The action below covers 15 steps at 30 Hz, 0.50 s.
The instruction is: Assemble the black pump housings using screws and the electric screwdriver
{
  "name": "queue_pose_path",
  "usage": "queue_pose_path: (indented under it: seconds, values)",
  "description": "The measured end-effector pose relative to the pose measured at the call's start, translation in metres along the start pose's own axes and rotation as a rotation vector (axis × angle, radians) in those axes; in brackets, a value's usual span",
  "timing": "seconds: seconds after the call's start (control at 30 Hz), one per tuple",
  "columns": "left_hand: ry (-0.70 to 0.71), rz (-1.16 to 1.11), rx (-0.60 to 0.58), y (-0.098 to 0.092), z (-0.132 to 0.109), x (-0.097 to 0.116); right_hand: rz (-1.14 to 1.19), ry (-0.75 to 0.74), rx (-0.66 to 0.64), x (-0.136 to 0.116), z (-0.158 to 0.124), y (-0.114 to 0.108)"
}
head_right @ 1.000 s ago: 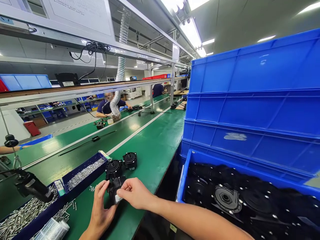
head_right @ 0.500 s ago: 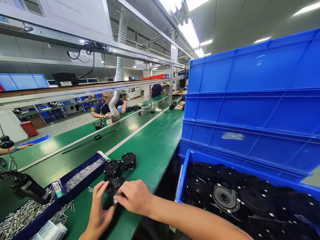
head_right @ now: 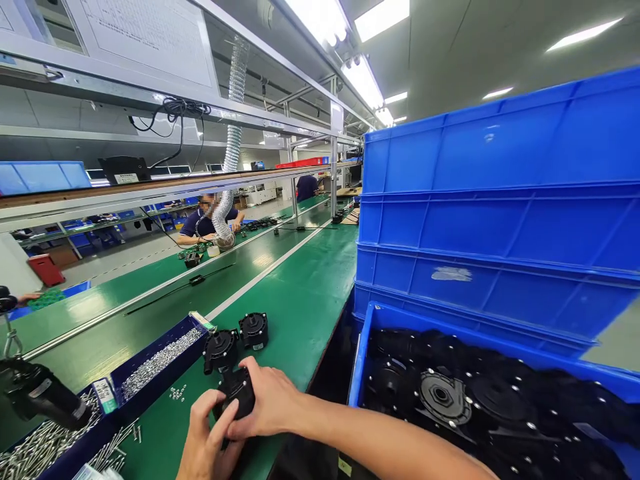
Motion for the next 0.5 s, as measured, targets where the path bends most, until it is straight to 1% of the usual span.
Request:
queue_pose_path:
  seconds: [0.07,0.13,0.17,0.23,0.37,0.43,0.5]
  values:
    - [0.072,-0.031,-0.088,0.004,0.000,0.001,-0.145,0.007,-0.067,0.000,-0.001,-0.013]
    - [0.146,-0.034,-0.159,0.006,0.000,0.000,-0.318,0.069,-0.127,0.003,-0.003,-0.026]
    - [0.163,-0.020,-0.170,0.007,0.000,-0.002,-0.389,0.114,-0.144,0.006,-0.003,-0.032]
    - [0.124,0.021,-0.159,0.009,0.002,-0.005,-0.484,0.212,-0.151,0.015,-0.003,-0.044]
    - [-0.095,0.056,-0.142,0.011,0.005,-0.011,-0.542,0.368,-0.114,0.037,0.008,-0.071]
    - [-0.118,0.038,-0.137,0.010,0.005,-0.012,-0.541,0.403,-0.109,0.043,0.015,-0.089]
    - [-0.090,0.021,-0.096,0.009,0.003,-0.014,-0.514,0.395,-0.129,0.043,0.021,-0.106]
Point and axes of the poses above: each hand's wrist, its own z-axis towards the middle knuckle, its own y-axis out of the palm, x = y × z, the point moved 2 cm from there along z, towards the middle knuckle, and after that the axes turned 3 degrees about -y, right-handed, at the moved point
